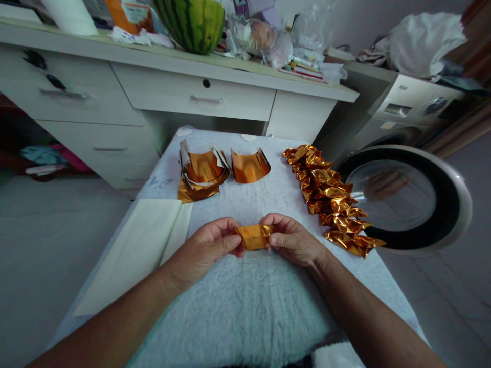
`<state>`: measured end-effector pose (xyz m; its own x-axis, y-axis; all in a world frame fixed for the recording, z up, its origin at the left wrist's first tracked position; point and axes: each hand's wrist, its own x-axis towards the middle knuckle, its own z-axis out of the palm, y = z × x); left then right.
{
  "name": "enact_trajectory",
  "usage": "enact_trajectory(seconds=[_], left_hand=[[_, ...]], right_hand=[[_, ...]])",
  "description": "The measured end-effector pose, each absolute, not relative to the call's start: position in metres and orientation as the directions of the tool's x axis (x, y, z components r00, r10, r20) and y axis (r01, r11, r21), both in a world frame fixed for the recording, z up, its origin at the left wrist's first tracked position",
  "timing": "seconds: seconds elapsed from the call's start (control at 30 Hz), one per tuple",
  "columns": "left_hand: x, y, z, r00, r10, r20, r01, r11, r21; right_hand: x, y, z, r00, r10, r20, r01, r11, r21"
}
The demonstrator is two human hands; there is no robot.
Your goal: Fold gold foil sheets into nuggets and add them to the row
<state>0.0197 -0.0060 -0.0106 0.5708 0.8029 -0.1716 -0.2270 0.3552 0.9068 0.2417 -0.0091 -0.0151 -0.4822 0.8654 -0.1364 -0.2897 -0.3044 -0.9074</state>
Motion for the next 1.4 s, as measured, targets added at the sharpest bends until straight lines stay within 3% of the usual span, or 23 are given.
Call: enact_trajectory(seconds=[0.63,1.4], left_hand=[[0.0220,-0.0057,-0.0110,0.534,0.821,-0.200,-0.213,0.360,0.909],[0.0218,-0.0063,-0.0101,0.508,0.847,-0.157,-0.150,0.267,0.952]], right_hand=[[0.2465,-0.0070,-0.0176,-0.510,0.847,-0.153,-0.375,-0.379,-0.846],[0.2422,-0.0061,-0.0233,-0.439,0.894,-0.084,-0.349,-0.257,-0.901]])
